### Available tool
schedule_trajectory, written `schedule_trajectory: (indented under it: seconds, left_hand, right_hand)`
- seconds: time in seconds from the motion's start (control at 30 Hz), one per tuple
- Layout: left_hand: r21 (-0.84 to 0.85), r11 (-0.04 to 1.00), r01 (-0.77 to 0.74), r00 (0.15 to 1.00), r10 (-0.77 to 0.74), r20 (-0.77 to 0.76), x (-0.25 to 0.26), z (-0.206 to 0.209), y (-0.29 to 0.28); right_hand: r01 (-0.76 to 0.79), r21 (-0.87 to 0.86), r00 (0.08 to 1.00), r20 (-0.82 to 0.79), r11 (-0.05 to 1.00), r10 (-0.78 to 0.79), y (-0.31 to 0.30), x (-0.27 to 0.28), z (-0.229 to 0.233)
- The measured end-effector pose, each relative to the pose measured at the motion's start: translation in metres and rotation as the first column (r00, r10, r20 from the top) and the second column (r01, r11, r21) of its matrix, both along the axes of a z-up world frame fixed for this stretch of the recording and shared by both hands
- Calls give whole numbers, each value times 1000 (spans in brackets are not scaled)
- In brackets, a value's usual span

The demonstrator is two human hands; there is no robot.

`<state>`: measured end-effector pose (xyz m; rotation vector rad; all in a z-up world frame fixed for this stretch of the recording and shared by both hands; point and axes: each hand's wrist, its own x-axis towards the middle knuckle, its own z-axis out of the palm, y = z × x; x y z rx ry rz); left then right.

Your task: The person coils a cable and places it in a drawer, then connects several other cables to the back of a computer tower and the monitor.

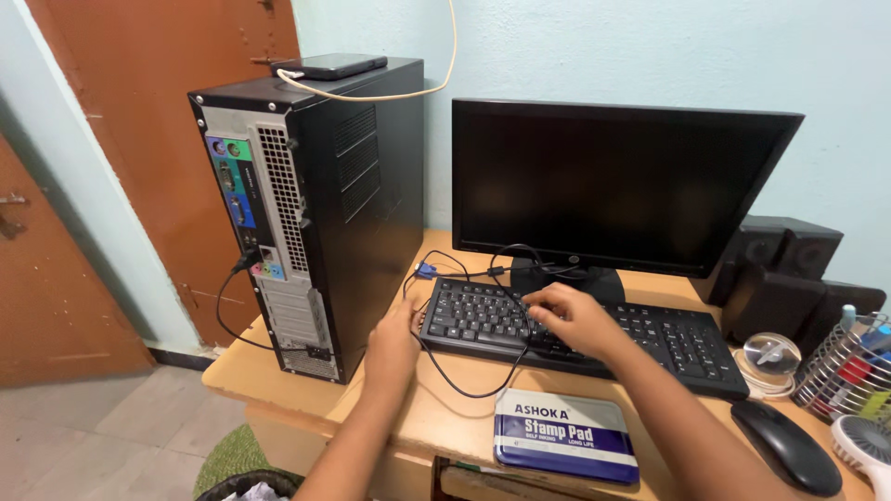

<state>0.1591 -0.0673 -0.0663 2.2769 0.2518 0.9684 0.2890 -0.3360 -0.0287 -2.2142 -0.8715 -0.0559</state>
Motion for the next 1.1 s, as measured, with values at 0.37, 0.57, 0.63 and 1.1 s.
schedule_trajectory:
  seconds: [0.37,0.57,0.63,1.1]
  left_hand:
    - [-164,924,344,870,-248,426,17,43,-18]
    - [-97,959,265,798,-162,580,21,100,-9]
    - [-55,961,272,761,-180,623,25,124,-10]
    - [293,827,480,681,-562,469,-1,103,-51]
  right_hand:
    - [10,-326,953,290,945,90,19,-27,-24]
    - [-28,-442,945,280,897,167,21,-26,-22]
    - [-20,-408,914,362,913,182,24,-19,-28]
    - [60,-211,831,553,976,68,18,5,-50]
